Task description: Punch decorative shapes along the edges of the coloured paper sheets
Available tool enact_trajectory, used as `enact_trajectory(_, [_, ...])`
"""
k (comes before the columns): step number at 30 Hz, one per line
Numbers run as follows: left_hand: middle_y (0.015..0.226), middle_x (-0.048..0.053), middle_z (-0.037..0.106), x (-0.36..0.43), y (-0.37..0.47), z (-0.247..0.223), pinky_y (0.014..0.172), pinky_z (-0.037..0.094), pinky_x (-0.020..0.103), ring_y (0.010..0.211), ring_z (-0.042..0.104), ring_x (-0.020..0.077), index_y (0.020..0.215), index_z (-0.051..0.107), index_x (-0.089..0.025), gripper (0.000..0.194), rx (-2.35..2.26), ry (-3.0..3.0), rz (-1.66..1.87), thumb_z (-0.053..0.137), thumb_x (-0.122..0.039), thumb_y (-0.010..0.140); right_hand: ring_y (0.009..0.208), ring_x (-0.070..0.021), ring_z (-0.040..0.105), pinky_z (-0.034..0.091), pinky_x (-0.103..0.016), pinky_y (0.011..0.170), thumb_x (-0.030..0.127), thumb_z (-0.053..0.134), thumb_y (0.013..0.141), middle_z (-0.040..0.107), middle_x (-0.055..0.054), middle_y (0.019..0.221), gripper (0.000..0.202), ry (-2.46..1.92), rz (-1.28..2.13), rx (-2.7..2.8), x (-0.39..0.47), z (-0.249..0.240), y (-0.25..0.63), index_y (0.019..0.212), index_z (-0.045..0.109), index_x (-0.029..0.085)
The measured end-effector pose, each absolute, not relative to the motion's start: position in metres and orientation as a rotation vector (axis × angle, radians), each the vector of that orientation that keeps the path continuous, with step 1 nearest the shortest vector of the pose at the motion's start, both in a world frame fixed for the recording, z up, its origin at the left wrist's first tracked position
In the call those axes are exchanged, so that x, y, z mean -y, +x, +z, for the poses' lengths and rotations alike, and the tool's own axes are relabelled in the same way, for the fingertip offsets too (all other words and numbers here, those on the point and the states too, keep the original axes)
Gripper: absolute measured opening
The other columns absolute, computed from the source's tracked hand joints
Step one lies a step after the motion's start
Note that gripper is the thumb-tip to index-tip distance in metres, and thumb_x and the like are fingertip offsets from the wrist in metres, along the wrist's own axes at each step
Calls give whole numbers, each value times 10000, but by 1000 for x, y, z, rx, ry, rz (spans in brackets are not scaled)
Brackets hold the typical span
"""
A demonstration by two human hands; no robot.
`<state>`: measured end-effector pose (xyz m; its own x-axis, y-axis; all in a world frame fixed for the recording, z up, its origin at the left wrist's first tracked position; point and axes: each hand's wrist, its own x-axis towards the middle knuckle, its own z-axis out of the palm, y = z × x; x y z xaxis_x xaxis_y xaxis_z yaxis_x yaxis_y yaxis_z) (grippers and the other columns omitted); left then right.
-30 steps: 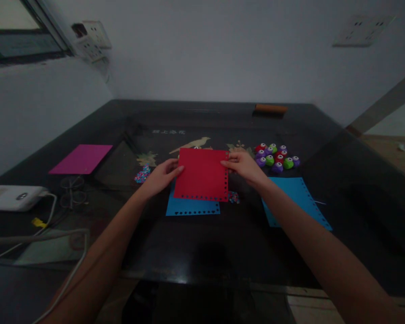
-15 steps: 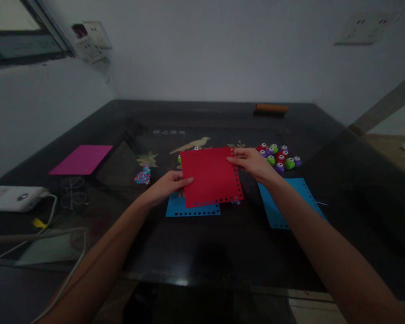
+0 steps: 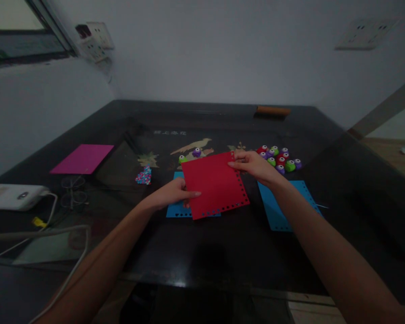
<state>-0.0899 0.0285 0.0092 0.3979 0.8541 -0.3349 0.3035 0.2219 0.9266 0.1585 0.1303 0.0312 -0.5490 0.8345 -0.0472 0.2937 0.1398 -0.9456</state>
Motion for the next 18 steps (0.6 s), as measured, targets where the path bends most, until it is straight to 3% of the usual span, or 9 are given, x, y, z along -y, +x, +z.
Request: enact_trajectory(18, [529,-14,582,-25,-86,13,490,406,228,464,504,95,681,616,-143,242,-1078,1399,438,677,-372,729,511,-97,399,251,-271,485,338,661,715,477,35,553,214,-1129,1394,1934,-130,32,161,609,546,192])
